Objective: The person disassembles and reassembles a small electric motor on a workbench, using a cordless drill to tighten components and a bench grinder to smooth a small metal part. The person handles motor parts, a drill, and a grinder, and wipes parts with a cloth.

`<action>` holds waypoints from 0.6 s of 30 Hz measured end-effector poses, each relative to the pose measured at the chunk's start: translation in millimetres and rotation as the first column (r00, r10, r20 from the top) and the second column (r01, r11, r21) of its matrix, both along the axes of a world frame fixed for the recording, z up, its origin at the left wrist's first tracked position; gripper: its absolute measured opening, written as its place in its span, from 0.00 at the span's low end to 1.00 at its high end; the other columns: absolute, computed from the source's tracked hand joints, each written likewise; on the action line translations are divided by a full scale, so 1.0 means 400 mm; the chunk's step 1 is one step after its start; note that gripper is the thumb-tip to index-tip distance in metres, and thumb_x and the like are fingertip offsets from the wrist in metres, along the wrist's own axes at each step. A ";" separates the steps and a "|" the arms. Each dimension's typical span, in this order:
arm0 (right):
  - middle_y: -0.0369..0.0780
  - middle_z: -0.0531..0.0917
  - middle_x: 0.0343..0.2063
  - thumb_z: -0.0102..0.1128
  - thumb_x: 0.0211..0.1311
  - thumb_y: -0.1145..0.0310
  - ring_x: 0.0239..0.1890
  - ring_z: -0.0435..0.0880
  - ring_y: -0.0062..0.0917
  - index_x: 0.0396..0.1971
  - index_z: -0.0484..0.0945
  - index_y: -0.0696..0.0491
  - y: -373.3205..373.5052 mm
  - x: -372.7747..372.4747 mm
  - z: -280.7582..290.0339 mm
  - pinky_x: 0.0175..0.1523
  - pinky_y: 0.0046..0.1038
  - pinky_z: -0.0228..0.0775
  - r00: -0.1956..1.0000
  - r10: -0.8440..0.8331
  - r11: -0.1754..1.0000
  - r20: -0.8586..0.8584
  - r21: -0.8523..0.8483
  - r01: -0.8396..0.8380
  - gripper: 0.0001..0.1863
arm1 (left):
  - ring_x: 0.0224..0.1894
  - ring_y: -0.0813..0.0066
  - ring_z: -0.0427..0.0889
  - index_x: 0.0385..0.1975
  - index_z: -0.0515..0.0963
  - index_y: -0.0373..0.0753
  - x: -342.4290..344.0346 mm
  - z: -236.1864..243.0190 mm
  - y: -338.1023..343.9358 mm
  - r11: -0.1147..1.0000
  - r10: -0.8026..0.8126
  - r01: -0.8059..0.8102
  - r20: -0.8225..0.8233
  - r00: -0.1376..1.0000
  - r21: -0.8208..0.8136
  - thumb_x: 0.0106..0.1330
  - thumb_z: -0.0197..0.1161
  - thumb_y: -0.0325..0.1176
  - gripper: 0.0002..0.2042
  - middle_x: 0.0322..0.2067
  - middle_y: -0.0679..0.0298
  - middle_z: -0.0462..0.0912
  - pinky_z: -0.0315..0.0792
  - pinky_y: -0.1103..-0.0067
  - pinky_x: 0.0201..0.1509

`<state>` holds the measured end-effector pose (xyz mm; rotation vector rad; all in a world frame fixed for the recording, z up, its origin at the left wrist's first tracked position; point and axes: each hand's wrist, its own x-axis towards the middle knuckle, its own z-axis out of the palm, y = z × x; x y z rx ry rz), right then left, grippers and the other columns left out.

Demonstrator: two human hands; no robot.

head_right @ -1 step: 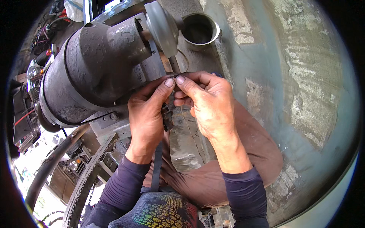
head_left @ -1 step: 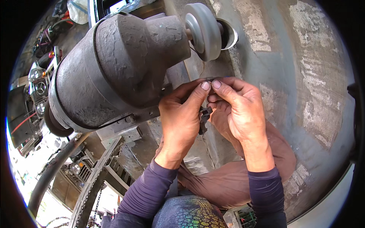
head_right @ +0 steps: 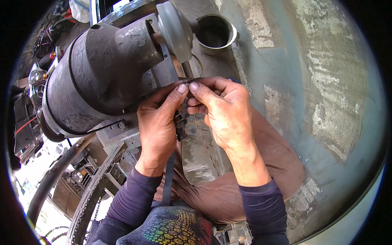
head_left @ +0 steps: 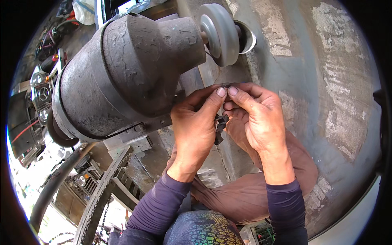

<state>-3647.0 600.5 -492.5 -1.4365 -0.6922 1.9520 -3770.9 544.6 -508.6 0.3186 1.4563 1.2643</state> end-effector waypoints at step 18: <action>0.40 0.85 0.27 0.67 0.68 0.75 0.25 0.82 0.19 0.41 0.83 0.66 0.062 -0.036 0.001 0.31 0.20 0.78 0.994 -0.048 0.998 0.094 0.050 0.043 0.09 | 0.40 0.81 0.83 0.48 0.85 0.28 0.003 -0.002 0.055 0.992 0.130 -0.129 0.157 0.979 -0.017 0.72 0.67 0.33 0.13 0.38 0.62 0.89 0.76 0.84 0.45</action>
